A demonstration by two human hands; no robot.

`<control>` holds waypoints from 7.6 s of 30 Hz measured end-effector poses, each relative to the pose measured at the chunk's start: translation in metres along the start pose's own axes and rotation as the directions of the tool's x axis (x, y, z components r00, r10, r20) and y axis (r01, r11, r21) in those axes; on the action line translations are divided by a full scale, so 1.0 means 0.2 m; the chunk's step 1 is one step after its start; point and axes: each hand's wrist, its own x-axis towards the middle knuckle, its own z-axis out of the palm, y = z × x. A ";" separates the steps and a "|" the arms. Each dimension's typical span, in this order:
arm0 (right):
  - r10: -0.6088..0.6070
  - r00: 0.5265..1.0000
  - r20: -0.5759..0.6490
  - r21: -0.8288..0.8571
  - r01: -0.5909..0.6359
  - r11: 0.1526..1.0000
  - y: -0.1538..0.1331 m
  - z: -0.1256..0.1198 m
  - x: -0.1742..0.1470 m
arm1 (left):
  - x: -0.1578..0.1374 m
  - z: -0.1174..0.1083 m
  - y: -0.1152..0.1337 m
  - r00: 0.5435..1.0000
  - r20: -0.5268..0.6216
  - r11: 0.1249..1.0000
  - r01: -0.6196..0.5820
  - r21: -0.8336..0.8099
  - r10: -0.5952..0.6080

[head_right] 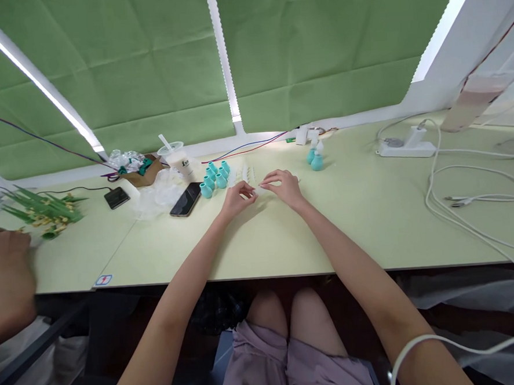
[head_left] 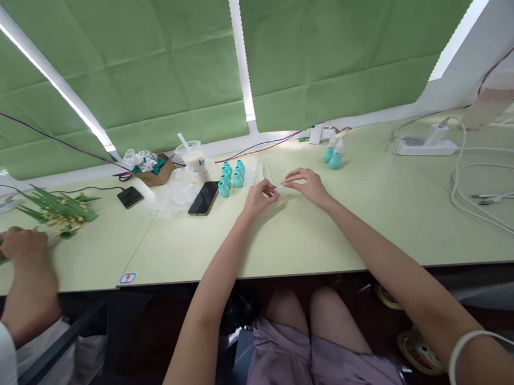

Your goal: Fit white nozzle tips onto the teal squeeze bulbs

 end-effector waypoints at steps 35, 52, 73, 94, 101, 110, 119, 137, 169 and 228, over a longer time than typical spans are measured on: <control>-0.218 0.970 0.108 -0.214 0.237 0.948 -0.03 0.00 -0.02 | 0.02 -0.02 0.03 0.989 -0.018 0.949 0.139 -0.284 -0.150; -0.167 0.986 0.018 -0.154 0.168 0.974 -0.03 -0.02 -0.01 | 0.01 -0.02 0.07 0.995 -0.033 0.974 0.082 -0.210 -0.091; -0.071 0.996 0.061 0.165 0.060 0.985 -0.08 -0.03 -0.01 | 0.03 0.00 0.06 0.970 0.014 0.858 0.223 -0.463 -0.244; 0.181 0.947 0.266 0.696 -0.319 0.643 -0.05 0.01 -0.01 | 0.04 0.00 0.08 0.993 -0.025 0.908 0.092 -0.408 -0.112; 0.221 0.942 0.251 0.686 -0.334 0.647 -0.03 0.02 0.00 | 0.03 0.01 0.07 0.993 -0.051 0.910 0.079 -0.407 -0.109; 0.219 0.904 0.367 0.612 -0.412 0.676 -0.03 -0.01 0.00 | 0.03 0.01 0.07 0.994 -0.073 0.953 0.051 -0.299 -0.076; 0.247 0.920 0.303 0.529 -0.378 0.760 -0.04 -0.01 0.00 | 0.02 0.02 0.10 0.997 -0.068 0.976 0.019 -0.217 -0.034; 0.181 0.891 0.416 0.374 -0.349 0.859 -0.01 0.02 0.00 | 0.03 0.00 0.07 0.988 -0.115 0.962 0.069 -0.266 -0.103; 0.162 0.979 0.123 0.467 -0.201 0.861 0.05 0.02 0.02 | 0.04 0.05 -0.04 0.978 0.054 0.890 0.207 -0.407 -0.202; 0.166 0.910 0.380 0.618 -0.383 0.687 0.04 -0.05 0.01 | 0.00 -0.35 -0.10 0.346 -0.750 0.473 0.880 0.051 -0.564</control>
